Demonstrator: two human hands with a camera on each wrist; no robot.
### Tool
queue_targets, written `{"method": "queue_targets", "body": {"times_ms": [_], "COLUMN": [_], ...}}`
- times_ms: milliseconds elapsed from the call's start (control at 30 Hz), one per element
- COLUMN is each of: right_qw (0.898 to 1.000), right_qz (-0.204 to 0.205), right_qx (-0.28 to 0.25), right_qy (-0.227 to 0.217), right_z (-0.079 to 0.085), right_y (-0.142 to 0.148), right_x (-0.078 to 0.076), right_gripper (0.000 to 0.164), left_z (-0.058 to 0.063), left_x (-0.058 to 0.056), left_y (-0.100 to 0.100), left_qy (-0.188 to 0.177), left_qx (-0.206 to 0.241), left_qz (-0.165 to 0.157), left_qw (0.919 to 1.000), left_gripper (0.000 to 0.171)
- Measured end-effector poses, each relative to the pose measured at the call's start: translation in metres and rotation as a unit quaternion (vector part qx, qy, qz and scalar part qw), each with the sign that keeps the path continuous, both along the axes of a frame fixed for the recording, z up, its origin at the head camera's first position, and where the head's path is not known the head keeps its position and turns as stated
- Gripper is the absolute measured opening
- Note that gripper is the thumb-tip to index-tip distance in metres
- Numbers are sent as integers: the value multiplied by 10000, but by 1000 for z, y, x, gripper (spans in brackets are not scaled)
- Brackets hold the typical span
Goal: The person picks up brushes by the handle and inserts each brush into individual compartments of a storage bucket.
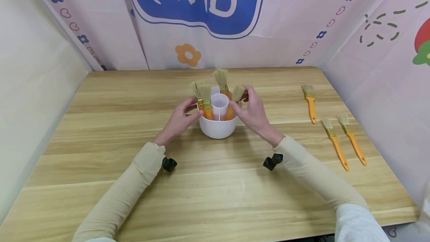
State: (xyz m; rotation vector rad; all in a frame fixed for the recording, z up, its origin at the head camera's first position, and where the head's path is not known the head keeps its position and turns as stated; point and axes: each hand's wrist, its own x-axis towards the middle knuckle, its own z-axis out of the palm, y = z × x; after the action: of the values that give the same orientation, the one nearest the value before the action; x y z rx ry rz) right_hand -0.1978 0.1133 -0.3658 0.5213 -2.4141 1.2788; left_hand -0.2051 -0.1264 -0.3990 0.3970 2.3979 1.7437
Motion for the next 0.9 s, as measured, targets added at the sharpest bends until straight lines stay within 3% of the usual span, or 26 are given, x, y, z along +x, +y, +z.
{"method": "queue_targets", "body": {"times_ms": [500, 733, 900], "right_qw": [9984, 9946, 9924], "right_qz": [-224, -387, -728], "right_qx": [-247, -570, -424], "right_qy": [-463, -770, -902], "right_z": [-2, -9, -20], "right_y": [14, 35, 60], "right_x": [-9, -13, -22], "right_gripper": [50, 48, 46], "left_z": [-1, 0, -1], "left_x": [0, 0, 0], "left_y": [1, 2, 1], "left_qy": [-5, 14, 38], "left_qx": [-10, 6, 11], "left_qz": [6, -1, -5], "left_qw": [10000, 10000, 10000], "left_gripper": [63, 63, 64]}}
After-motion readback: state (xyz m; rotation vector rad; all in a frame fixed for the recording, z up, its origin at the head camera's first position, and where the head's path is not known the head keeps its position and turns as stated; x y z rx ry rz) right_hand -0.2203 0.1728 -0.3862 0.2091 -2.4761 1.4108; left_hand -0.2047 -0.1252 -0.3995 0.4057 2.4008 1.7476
